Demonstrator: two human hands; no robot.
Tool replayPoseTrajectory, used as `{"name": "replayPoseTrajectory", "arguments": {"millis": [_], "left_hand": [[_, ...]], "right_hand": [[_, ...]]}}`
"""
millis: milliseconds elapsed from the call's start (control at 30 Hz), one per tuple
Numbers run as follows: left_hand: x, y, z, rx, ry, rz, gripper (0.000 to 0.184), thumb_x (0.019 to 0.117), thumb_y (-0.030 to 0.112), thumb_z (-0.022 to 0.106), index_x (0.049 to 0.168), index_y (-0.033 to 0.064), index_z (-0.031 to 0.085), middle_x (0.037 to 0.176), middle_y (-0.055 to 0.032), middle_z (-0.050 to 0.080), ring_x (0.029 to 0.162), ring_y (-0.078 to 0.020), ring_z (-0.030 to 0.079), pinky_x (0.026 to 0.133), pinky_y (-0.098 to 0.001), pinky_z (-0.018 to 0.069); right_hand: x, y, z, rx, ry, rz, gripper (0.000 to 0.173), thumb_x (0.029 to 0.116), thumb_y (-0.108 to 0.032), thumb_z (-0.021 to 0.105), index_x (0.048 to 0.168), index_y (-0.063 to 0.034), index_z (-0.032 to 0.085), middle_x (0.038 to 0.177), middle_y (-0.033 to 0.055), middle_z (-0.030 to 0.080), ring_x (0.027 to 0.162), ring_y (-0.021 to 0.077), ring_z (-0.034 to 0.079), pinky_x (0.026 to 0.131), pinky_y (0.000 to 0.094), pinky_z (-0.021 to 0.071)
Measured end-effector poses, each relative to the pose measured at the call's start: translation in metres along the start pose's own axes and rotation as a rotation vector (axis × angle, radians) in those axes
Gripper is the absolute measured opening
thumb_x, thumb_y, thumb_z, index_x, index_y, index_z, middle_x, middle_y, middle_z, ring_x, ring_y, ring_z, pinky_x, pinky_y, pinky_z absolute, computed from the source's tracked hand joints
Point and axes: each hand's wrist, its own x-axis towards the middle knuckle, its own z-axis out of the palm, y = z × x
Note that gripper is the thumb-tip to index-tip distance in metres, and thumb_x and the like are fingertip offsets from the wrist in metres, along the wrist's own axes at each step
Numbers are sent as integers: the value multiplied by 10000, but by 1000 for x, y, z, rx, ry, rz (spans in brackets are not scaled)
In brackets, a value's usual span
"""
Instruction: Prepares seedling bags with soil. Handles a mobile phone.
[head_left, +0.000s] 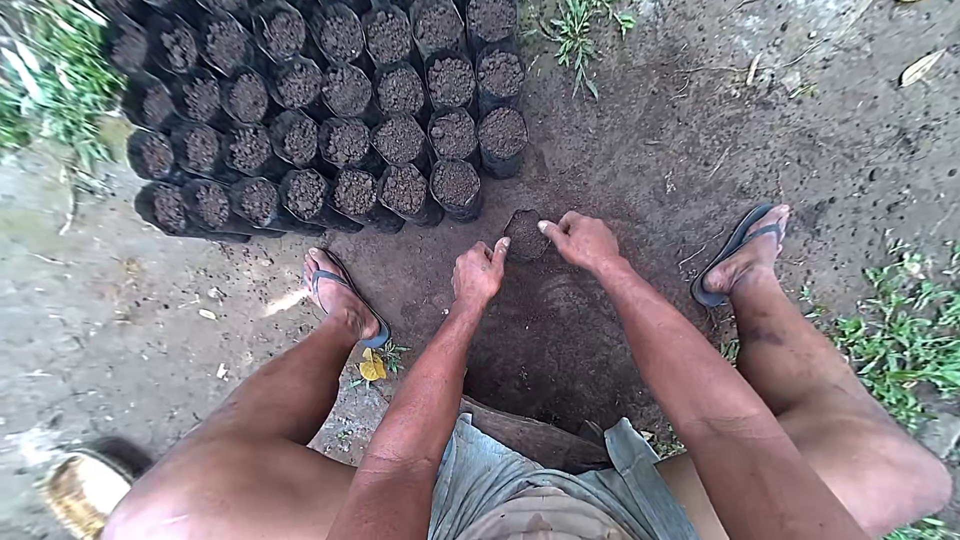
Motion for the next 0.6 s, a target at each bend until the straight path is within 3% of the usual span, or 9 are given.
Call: {"name": "replayPoseTrajectory", "arguments": {"millis": [33,100,167,233,400,500,600], "left_hand": [[13,-4,11,-21,-157,-77,665,1015,702,391,988,114,700,888,-142,714,875,-334,714,744,-607,560],[32,1,21,9,-311,-103,553,1050,589,407,1027,111,683,970,-150,720,967,-351,714,789,-619,559],[44,6,21,64,-331,-43,392,1062,390,419,1041,102,683,1009,-153,726,1003,-351,715,799,-620,560],[52,13,8,107,-330,6,354,1048,355,432,1023,105,682,1008,-148,728,1000,-349,715,790,-627,556],[49,14,-23,134,-284,100,352,1027,405,461,876,132,624,825,-97,672,833,-306,692,666,-574,527],[46,-1,-28,97,-225,16,434,1059,441,413,924,111,660,877,-130,700,881,-334,709,721,-610,547],[39,-14,-22,39,-223,-94,580,1065,578,357,987,95,670,921,-158,706,915,-354,709,767,-623,548]], "right_hand": [[6,-5,3,-81,-52,-16,676,963,-764,414,1131,-172,695,1102,159,720,1078,391,684,844,678,524],[20,-9,9,-188,-128,-89,511,1049,-574,429,1086,-136,689,1127,174,709,1101,399,678,839,672,529],[28,-9,8,-178,-145,-140,422,1069,-456,448,1048,-121,704,1116,172,710,1096,386,677,840,669,525],[19,-11,0,-158,-121,-144,407,1070,-439,450,1021,-119,698,1083,166,712,1074,381,681,820,659,528],[-17,-12,-6,-67,-35,-106,468,1062,-505,416,954,-134,680,961,135,714,965,355,701,764,629,537],[-15,3,1,42,14,-28,638,1049,-641,316,968,-167,736,977,104,741,968,334,712,796,648,537],[-9,10,7,170,78,60,716,992,-761,311,1096,-166,695,1010,131,726,995,356,701,821,650,528]]}}
